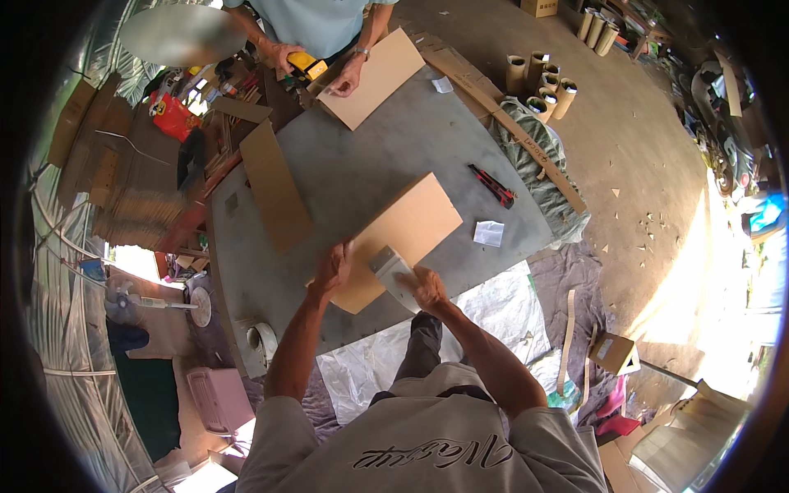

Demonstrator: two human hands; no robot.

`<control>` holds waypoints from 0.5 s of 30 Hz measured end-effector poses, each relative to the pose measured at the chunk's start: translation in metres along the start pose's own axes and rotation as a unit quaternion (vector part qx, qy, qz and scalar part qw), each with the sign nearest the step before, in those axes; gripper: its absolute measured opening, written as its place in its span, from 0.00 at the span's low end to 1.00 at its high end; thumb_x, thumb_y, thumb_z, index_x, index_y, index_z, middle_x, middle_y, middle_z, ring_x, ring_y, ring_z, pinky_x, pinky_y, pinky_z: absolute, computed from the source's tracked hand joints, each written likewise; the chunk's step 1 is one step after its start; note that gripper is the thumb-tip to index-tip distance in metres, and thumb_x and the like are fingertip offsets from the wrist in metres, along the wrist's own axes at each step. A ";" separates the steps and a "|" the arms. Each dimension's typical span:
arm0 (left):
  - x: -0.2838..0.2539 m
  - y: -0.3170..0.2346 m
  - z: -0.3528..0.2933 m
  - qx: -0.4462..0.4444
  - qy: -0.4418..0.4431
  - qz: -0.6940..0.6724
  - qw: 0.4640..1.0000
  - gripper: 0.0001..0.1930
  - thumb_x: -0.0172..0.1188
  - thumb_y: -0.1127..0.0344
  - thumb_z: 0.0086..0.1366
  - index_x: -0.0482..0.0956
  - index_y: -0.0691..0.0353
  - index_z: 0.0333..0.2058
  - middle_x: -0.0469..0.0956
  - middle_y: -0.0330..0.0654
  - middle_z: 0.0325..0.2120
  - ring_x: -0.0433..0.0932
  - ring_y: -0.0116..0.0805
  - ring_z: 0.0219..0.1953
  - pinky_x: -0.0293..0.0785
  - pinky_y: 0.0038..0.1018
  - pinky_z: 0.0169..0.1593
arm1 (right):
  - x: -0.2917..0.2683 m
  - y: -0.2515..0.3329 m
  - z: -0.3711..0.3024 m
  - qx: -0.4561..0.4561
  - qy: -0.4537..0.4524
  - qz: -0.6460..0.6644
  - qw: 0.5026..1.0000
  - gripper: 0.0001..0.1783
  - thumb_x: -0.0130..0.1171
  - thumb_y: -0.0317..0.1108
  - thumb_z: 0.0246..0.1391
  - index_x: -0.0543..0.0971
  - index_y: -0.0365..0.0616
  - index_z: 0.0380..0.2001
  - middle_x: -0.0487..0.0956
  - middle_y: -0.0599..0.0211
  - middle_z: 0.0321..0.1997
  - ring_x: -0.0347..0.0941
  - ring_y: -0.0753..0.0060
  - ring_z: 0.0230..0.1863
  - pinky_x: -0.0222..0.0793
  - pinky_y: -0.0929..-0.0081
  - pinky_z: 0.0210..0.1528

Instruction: The person cuts a large sheet of cardboard with a utility knife, folds it into a box shape, and secures the seams with packing tape. A second person assists by taping another box nearby.

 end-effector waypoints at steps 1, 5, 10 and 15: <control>-0.001 -0.002 0.003 0.010 0.001 -0.009 1.000 0.13 0.54 0.61 0.71 0.78 0.62 0.46 0.80 0.54 0.41 0.79 0.56 0.43 0.75 0.42 0.44 | -0.002 -0.017 -0.019 -0.037 -0.007 -0.027 0.999 0.25 0.60 0.55 0.56 0.80 0.40 0.31 0.75 0.51 0.24 0.75 0.49 0.29 0.66 0.57 0.31; -0.001 0.007 0.012 -0.003 0.032 -0.029 0.999 0.11 0.53 0.61 0.72 0.79 0.61 0.44 0.80 0.52 0.38 0.79 0.55 0.39 0.75 0.43 0.42 | -0.025 -0.039 -0.092 0.067 0.003 -0.029 0.997 0.24 0.57 0.55 0.58 0.79 0.41 0.29 0.74 0.51 0.24 0.74 0.46 0.30 0.65 0.57 0.32; 0.004 0.036 0.019 -0.091 0.114 -0.011 0.989 0.16 0.49 0.55 0.74 0.80 0.60 0.38 0.80 0.52 0.31 0.79 0.57 0.34 0.74 0.44 0.39 | -0.026 -0.058 -0.126 0.198 0.017 -0.013 0.980 0.27 0.56 0.56 0.58 0.76 0.39 0.25 0.74 0.51 0.24 0.74 0.48 0.29 0.65 0.56 0.33; 0.005 0.070 0.045 -0.181 0.213 0.012 0.960 0.26 0.42 0.47 0.76 0.78 0.62 0.30 0.77 0.55 0.25 0.78 0.58 0.31 0.72 0.44 0.37 | -0.019 -0.061 -0.101 0.090 0.025 -0.067 0.993 0.16 0.55 0.47 0.60 0.79 0.44 0.32 0.73 0.53 0.25 0.73 0.47 0.29 0.65 0.55 0.32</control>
Point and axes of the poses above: each hand's wrist, its own z-axis towards the middle knuckle, its own x-axis out of the palm, y = z × x, the point moved 4 cm from there along z, towards the middle knuckle
